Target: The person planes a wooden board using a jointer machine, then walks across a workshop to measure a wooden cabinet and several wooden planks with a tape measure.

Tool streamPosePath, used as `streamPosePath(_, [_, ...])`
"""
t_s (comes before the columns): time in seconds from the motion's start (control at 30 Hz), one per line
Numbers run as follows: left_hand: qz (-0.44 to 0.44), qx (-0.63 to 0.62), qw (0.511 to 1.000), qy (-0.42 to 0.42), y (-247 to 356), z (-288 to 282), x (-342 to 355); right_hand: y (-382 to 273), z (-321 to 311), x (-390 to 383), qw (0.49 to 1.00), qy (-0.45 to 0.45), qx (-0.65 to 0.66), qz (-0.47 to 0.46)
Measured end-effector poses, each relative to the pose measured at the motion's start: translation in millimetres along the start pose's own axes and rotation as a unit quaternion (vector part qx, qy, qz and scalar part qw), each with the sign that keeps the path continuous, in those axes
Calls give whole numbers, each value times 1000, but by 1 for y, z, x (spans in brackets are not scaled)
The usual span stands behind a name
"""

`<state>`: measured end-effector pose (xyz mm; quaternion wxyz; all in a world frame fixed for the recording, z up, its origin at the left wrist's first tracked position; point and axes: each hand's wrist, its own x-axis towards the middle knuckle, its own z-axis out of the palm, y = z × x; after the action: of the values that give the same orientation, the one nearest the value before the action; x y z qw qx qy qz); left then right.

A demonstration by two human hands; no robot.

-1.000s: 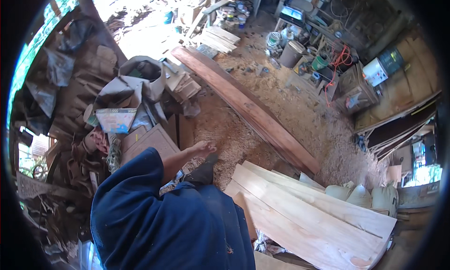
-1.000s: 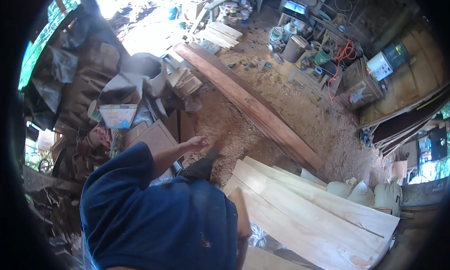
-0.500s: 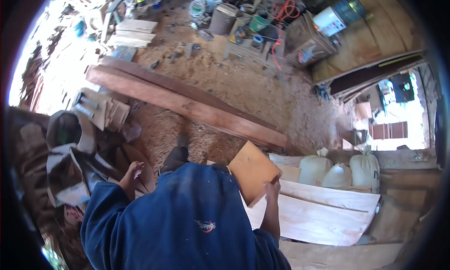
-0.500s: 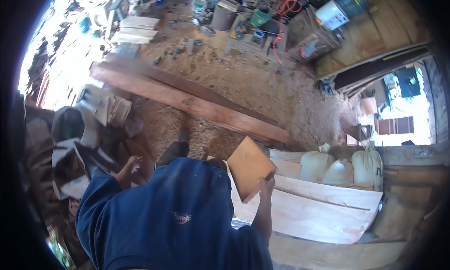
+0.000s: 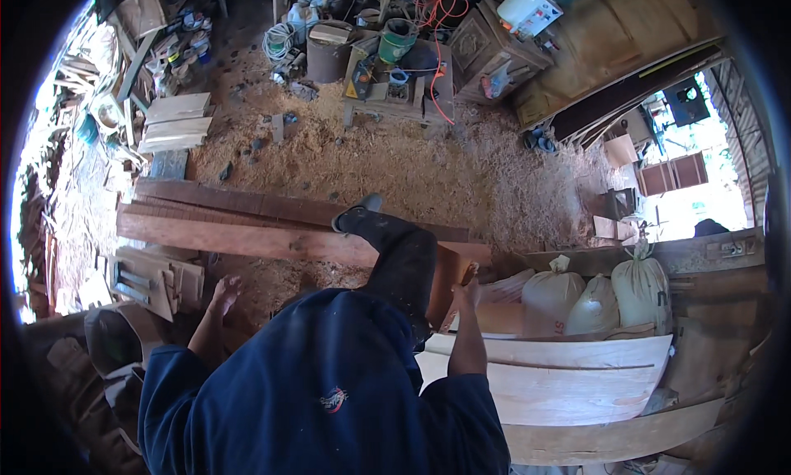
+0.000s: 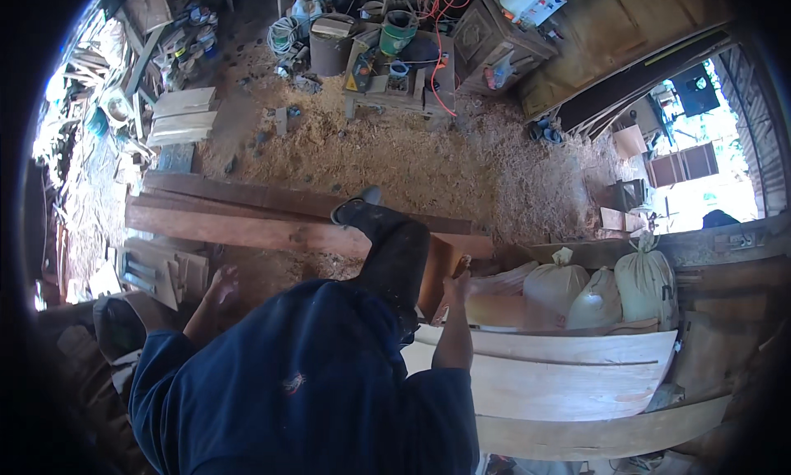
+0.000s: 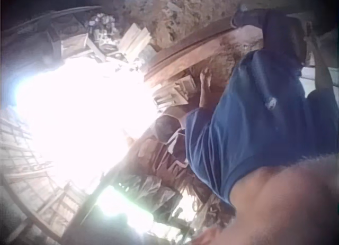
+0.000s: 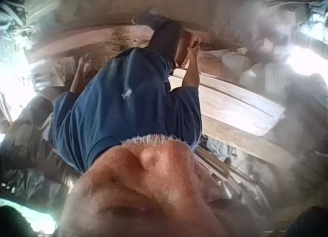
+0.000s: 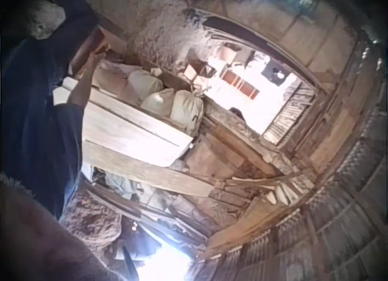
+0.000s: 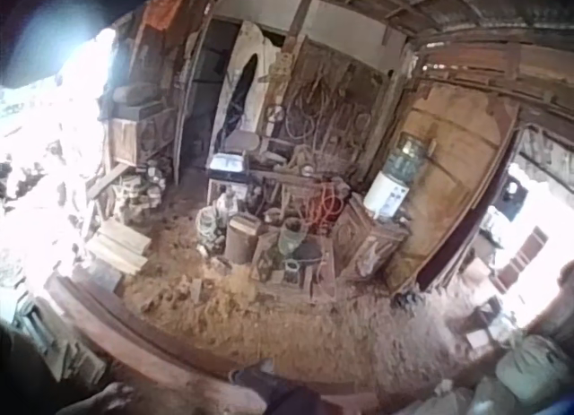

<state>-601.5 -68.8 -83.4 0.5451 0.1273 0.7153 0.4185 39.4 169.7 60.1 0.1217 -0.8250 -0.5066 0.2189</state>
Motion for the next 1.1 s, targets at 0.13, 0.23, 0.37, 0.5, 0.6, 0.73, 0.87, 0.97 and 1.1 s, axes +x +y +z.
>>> streamPosePath(0.13, [-150,19,988,-42,21,18,22,44,65,46,996,68,24,-58])
streamPosePath(0.23, [-180,65,980,47,58,56,42,38,45,56,994,-2,-38,100])
streamPosePath(0.37, [-162,181,970,-12,149,132,161,60,41,109,987,-3,5,158])
streamPosePath(0.5, [98,471,875,-60,295,280,340,-2,26,173,980,-73,0,185])
streamPosePath(0.6, [320,557,758,-114,433,492,382,-8,25,172,961,-129,33,243])
streamPosePath(0.73, [289,380,844,-244,519,711,358,12,30,167,966,-38,17,256])
streamPosePath(0.87, [297,470,740,-379,514,775,380,-8,-3,230,936,-85,22,341])
streamPosePath(0.97, [277,677,572,-372,509,800,402,-36,-19,252,921,-86,45,377])
streamPosePath(1.1, [255,836,277,-399,478,774,516,-56,-25,281,895,-70,73,435])
